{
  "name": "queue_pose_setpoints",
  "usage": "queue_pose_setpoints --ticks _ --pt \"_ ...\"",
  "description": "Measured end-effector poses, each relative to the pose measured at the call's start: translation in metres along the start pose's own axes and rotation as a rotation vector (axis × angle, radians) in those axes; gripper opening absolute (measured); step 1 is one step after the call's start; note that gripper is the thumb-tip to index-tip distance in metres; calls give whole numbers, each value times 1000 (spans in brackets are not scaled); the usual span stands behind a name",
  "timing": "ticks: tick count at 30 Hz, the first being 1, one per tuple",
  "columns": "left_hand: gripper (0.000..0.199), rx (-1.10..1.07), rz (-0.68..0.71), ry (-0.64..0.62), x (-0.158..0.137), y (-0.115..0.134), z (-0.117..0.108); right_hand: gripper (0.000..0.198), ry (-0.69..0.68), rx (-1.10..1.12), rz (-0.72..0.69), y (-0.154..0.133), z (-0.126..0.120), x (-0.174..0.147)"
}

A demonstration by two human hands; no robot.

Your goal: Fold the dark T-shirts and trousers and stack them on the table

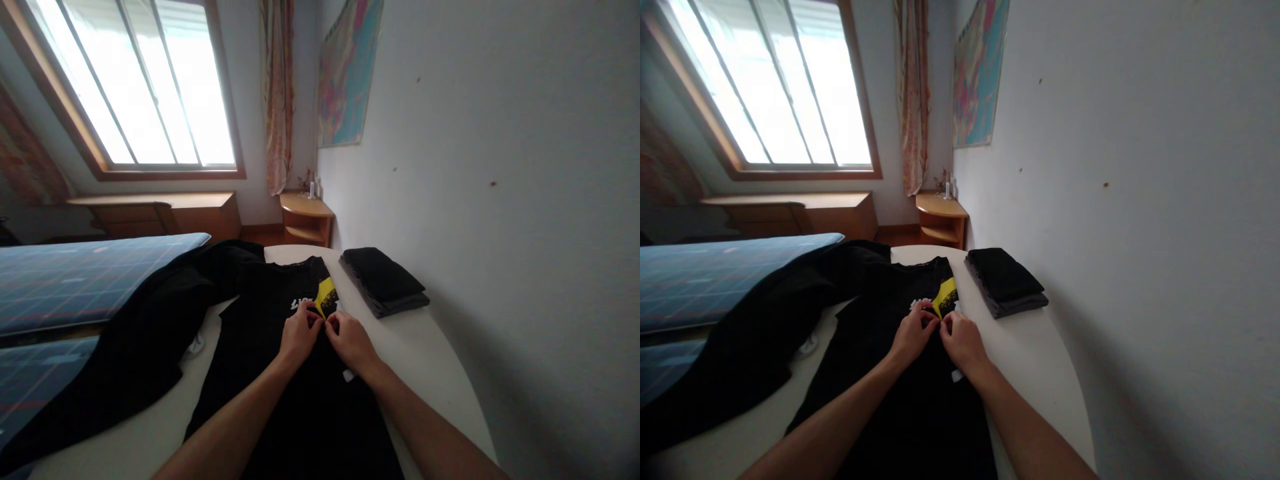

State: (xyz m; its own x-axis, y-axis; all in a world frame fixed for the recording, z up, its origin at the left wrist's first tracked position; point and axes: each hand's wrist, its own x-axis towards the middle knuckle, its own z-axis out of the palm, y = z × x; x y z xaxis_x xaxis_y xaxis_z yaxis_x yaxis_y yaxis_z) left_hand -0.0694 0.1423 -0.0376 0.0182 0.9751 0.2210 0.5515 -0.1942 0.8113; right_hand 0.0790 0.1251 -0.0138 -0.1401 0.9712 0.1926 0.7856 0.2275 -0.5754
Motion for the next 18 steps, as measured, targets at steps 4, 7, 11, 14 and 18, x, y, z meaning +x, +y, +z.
queue_pose_setpoints --ticks 4,7,11,14,18 --pt "30 12 5 9 -1 1 -1 18 26 -17 8 0 1 4" --pt "17 103 3 32 -2 3 -1 19 9 -31 19 1 2 7" --pt "10 238 8 54 -3 6 -2 20 1 42 6 4 4 10" --pt "14 261 -1 51 -3 9 -4 21 20 114 -18 7 6 11" --pt "13 167 -28 51 -1 11 -6 22 46 138 -54 8 7 11"
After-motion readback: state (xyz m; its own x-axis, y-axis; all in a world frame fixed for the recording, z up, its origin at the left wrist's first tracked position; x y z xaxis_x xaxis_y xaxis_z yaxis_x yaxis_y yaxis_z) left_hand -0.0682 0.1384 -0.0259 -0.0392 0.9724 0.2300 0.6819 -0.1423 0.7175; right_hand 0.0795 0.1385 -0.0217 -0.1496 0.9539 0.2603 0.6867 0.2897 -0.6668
